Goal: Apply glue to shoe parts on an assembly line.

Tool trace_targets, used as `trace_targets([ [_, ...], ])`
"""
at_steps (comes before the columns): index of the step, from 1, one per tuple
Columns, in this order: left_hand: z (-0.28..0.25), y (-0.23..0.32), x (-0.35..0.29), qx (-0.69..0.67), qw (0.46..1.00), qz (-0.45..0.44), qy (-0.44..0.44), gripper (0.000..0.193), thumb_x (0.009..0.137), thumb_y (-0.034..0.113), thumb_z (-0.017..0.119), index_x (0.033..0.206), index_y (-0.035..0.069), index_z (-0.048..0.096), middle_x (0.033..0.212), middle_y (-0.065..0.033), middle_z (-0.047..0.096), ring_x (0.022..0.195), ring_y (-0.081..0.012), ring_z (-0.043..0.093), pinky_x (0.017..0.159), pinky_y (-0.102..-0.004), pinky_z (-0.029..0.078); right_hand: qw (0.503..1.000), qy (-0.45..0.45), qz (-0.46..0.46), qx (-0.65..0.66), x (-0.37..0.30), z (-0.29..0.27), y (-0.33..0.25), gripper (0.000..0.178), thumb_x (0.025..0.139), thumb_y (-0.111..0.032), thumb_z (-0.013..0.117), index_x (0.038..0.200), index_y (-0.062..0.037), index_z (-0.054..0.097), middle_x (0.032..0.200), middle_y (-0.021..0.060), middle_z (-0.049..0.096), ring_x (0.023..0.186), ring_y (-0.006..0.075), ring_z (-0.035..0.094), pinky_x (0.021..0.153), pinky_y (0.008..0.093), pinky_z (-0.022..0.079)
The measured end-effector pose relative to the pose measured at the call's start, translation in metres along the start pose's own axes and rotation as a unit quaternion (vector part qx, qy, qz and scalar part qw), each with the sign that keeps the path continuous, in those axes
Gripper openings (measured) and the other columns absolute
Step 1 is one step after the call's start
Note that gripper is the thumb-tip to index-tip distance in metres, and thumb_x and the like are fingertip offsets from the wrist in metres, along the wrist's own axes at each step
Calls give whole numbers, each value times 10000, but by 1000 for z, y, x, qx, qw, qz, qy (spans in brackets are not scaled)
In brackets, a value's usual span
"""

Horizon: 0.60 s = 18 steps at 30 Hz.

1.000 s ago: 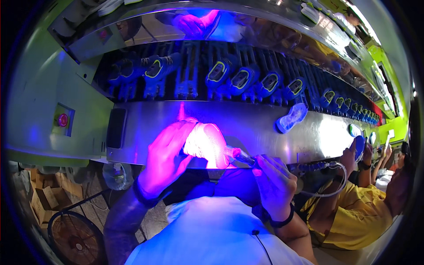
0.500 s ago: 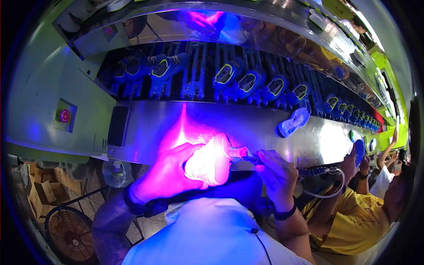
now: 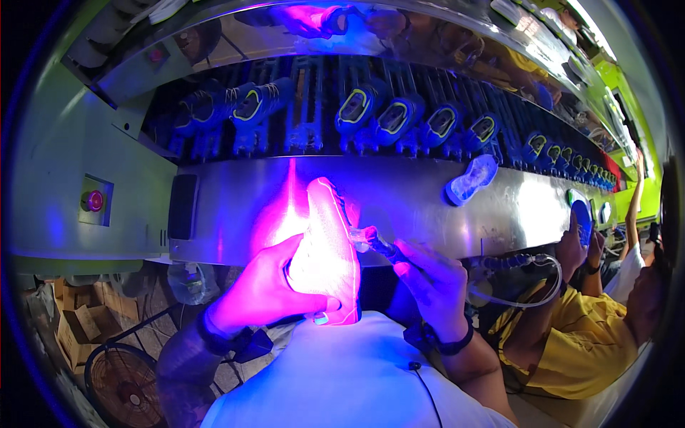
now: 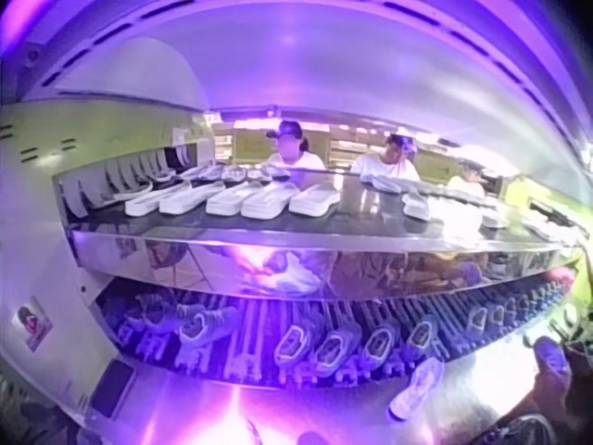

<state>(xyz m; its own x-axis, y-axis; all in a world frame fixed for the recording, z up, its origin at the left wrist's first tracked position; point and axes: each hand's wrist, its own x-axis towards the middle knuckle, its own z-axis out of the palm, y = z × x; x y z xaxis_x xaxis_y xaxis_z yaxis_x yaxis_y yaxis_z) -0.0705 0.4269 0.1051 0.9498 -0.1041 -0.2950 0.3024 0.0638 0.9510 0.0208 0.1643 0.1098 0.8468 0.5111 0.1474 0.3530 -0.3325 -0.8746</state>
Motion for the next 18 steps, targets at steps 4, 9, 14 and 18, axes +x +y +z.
trace_targets([
  [4, 3, 7, -1, -21, 1000, -22, 1, 876, 757, 176, 923, 1439, -108, 452, 1273, -142, 653, 1172, -187, 635, 1002, -352, 533, 999, 20, 6, -26, -15, 7, 4, 333, 878, -73, 792, 1208, -60, 752, 1126, 154, 763, 1004, 272, 746, 891, 363, 564],
  [9, 1, 5, -6, -39, 999, -18, 21, 955, 788, 180, 905, 1499, -125, 345, 1317, -166, 617, 1212, -211, 617, 1029, -350, 516, 998, 33, -6, -62, -40, 16, 7, 328, 892, -95, 789, 1217, -71, 752, 1116, 145, 763, 983, 264, 744, 851, 361, 574],
  [14, 4, -15, -10, -25, 996, 53, 68, 1056, 824, 186, 878, 1558, -139, 192, 1428, -233, 518, 1346, -289, 526, 1128, -409, 432, 997, 22, -43, -65, -30, 15, 11, 313, 908, -107, 773, 1219, -76, 749, 1090, 148, 760, 863, 289, 732, 770, 375, 581],
  [18, -10, -17, -15, 94, 990, 93, 40, 1053, 827, 206, 877, 1559, -133, 200, 1454, -247, 491, 1384, -307, 488, 1157, -433, 396, 993, 40, -7, -111, 2, 25, -7, 299, 928, -158, 759, 1218, -86, 750, 1102, 173, 754, 869, 308, 734, 779, 361, 577],
])
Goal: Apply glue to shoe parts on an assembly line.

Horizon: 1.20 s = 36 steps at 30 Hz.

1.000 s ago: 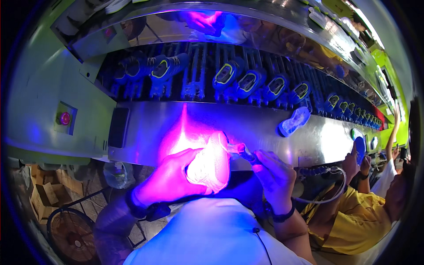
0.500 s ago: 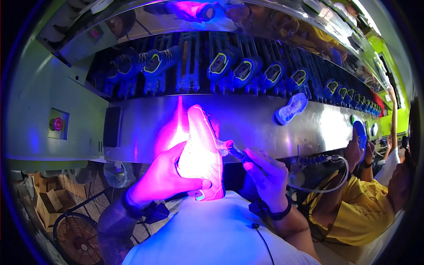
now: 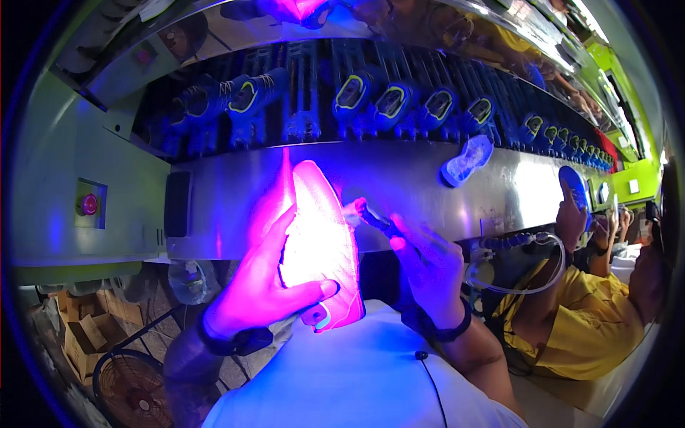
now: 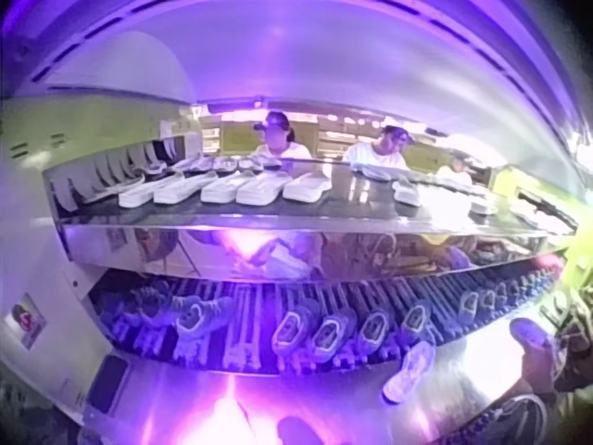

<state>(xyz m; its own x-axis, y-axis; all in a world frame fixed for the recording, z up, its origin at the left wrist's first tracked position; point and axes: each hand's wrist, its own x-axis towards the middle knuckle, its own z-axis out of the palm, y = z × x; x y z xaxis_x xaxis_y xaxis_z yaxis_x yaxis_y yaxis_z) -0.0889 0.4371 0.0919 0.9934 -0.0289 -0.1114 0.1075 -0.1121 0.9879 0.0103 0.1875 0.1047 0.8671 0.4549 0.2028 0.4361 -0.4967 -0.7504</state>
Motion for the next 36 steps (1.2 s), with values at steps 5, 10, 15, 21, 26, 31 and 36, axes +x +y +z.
trace_targets([
  [5, -6, 0, 2, -41, 997, -60, 36, 1017, 837, 214, 864, 1560, -111, 226, 1461, -243, 480, 1403, -312, 464, 1174, -432, 373, 999, -36, 17, 38, -12, 2, 12, 303, 921, -161, 767, 1213, -83, 752, 1111, 174, 756, 908, 293, 741, 814, 362, 573],
  [10, -12, -15, 9, -62, 994, -32, 79, 916, 887, 163, 807, 1560, -100, 243, 1482, -212, 462, 1400, -287, 461, 1164, -419, 387, 993, -83, 22, 84, -19, 1, 12, 316, 919, -119, 758, 1226, -47, 738, 1117, 167, 758, 893, 259, 728, 857, 365, 559],
  [15, -18, -24, 14, -91, 986, -26, 135, 806, 936, 114, 743, 1552, -98, 268, 1467, -193, 483, 1378, -263, 482, 1143, -398, 410, 991, -107, 39, 76, -17, -3, 8, 341, 912, -95, 754, 1247, -36, 727, 1123, 171, 754, 887, 228, 720, 843, 345, 554],
  [21, -17, -26, 25, -127, 979, -18, 157, 686, 1022, 160, 627, 1569, -66, 279, 1468, -149, 500, 1343, -207, 506, 1136, -365, 408, 995, -101, 3, 14, -13, -9, 14, 323, 886, -79, 766, 1205, -39, 735, 1141, 151, 754, 921, 269, 741, 827, 345, 573],
  [26, -11, -39, 29, -212, 949, -44, 230, 458, 1063, 231, 579, 1414, -47, 482, 1281, -99, 624, 1161, -168, 622, 1000, -336, 512, 989, -42, -125, -61, -1, 0, 11, 306, 853, -39, 786, 1157, -47, 750, 1158, 125, 756, 932, 305, 739, 835, 375, 591],
  [31, -6, -30, 23, -366, 909, -85, 179, 471, 1108, 357, 480, 1392, -18, 498, 1253, -107, 630, 1104, -187, 660, 937, -333, 550, 981, 4, -176, -77, 12, 0, 11, 337, 807, 25, 793, 1141, -9, 764, 1104, 151, 760, 932, 312, 728, 808, 369, 590],
  [36, -1, -24, 15, -434, 874, -173, 134, 654, 1065, 584, 441, 1392, 20, 490, 1222, -136, 647, 933, -214, 706, 772, -373, 611, 974, -6, -211, -80, 27, -5, 8, 344, 792, 49, 789, 1130, -5, 758, 1092, 147, 758, 939, 317, 721, 796, 369, 589],
])
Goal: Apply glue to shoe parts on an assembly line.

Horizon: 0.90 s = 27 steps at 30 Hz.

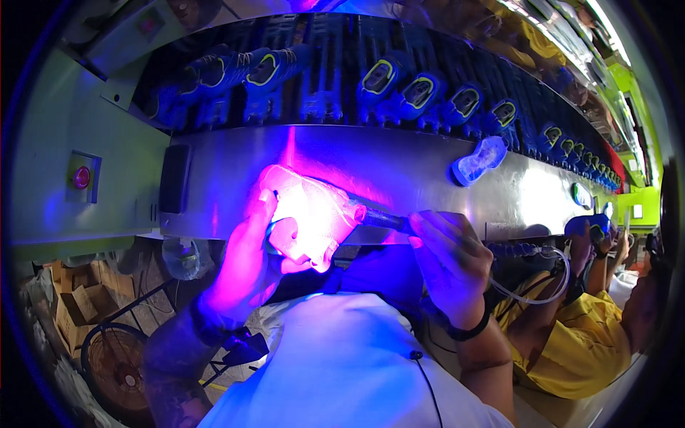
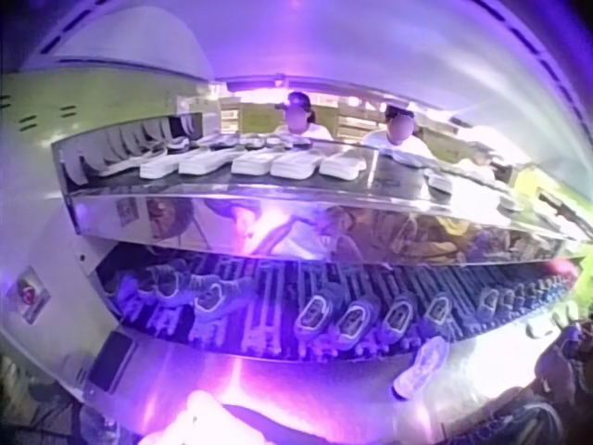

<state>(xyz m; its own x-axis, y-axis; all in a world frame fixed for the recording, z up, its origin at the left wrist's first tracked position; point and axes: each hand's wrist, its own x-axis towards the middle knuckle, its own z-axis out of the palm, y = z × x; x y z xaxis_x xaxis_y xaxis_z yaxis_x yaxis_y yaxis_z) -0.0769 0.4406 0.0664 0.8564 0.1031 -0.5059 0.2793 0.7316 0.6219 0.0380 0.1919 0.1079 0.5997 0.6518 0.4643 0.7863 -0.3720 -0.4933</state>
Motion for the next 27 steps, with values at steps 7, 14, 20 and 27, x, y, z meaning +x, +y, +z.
trace_targets([
  [7, -13, -15, -12, -144, 979, -148, 0, 737, 1028, 662, 434, 1387, 22, 492, 1005, -185, 677, 685, -265, 700, 644, -396, 653, 998, 3, -56, 21, 9, -5, 9, 373, 759, 67, 787, 1120, -22, 754, 1090, 125, 761, 927, 317, 721, 790, 369, 590],
  [14, -9, -28, -31, -423, 877, -225, -27, 673, 1031, 659, 420, 1154, 26, 613, 896, -217, 693, 774, -365, 729, 661, -483, 636, 996, -16, -71, 51, 5, 1, 18, 354, 787, -48, 776, 1137, -98, 755, 1188, 57, 751, 1042, 293, 718, 838, 402, 598],
  [20, -21, -34, -41, -385, 880, -278, -14, 655, 1008, 666, 474, 1210, 50, 570, 922, -174, 658, 766, -278, 694, 608, -393, 587, 995, -23, -1, 96, -19, 33, 25, 298, 858, -67, 771, 1152, -110, 749, 1222, 58, 751, 1094, 251, 719, 970, 392, 545],
  [27, -47, -46, -36, -426, 846, -297, -122, 654, 976, 671, 498, 1284, 96, 534, 1048, -194, 631, 854, -298, 688, 606, -390, 581, 939, -25, 181, 292, -38, 70, 20, 322, 930, -71, 750, 1250, -43, 732, 1237, 123, 737, 1095, 235, 695, 977, 396, 524],
])
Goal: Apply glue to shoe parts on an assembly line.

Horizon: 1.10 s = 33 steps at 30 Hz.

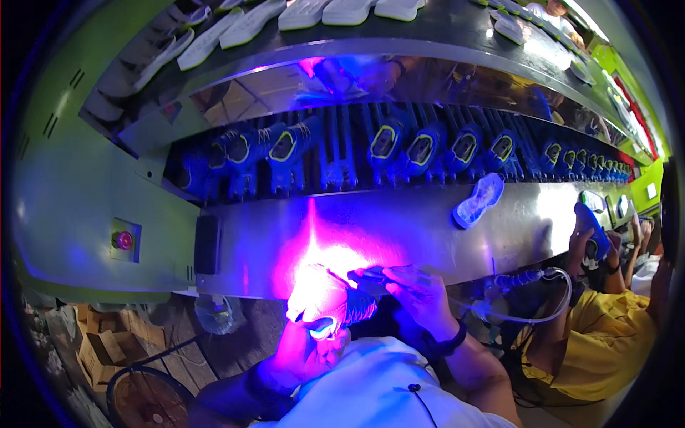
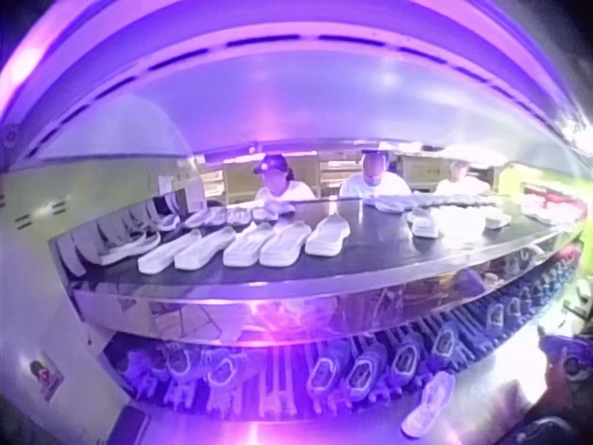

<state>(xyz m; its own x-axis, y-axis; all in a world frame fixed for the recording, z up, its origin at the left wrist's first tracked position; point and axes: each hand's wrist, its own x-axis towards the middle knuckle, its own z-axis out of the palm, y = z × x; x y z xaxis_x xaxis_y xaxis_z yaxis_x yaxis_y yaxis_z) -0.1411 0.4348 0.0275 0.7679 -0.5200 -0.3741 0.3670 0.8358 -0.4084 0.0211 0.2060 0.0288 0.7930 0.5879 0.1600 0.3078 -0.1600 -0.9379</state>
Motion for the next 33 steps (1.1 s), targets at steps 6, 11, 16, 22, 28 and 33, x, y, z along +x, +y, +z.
trace_targets([
  [6, -13, 60, 7, 288, 927, 226, -81, 604, 1010, 459, 599, 1483, 120, 437, 1237, -177, 627, 1086, -344, 656, 898, -529, 562, 994, -100, 38, 28, 39, -3, 4, 302, 964, -126, 714, 1260, -70, 734, 1191, 148, 740, 1069, 237, 695, 954, 408, 541],
  [11, 93, 135, 101, 503, 772, 387, 30, 592, 1019, 147, 625, 1558, 97, 384, 1219, -97, 664, 1153, -252, 648, 987, -424, 533, 962, 156, 158, 159, 19, -23, 99, 366, 996, -153, 692, 1336, -21, 674, 1043, 70, 739, 871, 155, 677, 777, 307, 551],
  [16, 156, 248, 210, 815, 312, 479, 92, 698, 890, 193, 779, 1484, 36, 447, 1162, -140, 659, 968, -236, 673, 830, -405, 570, 961, 198, 182, 57, 10, -17, 108, 398, 1029, -263, 662, 1364, -49, 665, 947, 49, 694, 816, 108, 635, 718, 300, 511],
  [22, 129, 234, 282, 852, -21, 448, 272, 697, 852, 347, 793, 1395, 14, 510, 1230, -269, 647, 1098, -378, 649, 916, -488, 534, 962, 154, 220, -49, 19, -20, 103, 403, 1039, -283, 644, 1374, -60, 661, 941, 74, 698, 796, 129, 622, 678, 323, 487],
  [28, 182, 272, 244, 882, 196, 298, 309, 656, 958, 646, 503, 1337, 127, 631, 1409, -128, 620, 1292, -392, 575, 1020, -498, 499, 952, 189, 241, 9, 6, -29, 94, 437, 1041, -285, 650, 1386, -18, 634, 994, 16, 695, 819, 83, 607, 713, 261, 506],
  [33, 116, 359, 189, 907, 90, 335, 238, 703, 774, 244, 785, 1390, 10, 541, 1329, -277, 608, 1291, -409, 570, 1069, -491, 466, 965, 153, 212, -30, 24, -26, 88, 444, 1039, -306, 650, 1374, -15, 638, 1038, 47, 718, 815, 98, 622, 709, 279, 519],
])
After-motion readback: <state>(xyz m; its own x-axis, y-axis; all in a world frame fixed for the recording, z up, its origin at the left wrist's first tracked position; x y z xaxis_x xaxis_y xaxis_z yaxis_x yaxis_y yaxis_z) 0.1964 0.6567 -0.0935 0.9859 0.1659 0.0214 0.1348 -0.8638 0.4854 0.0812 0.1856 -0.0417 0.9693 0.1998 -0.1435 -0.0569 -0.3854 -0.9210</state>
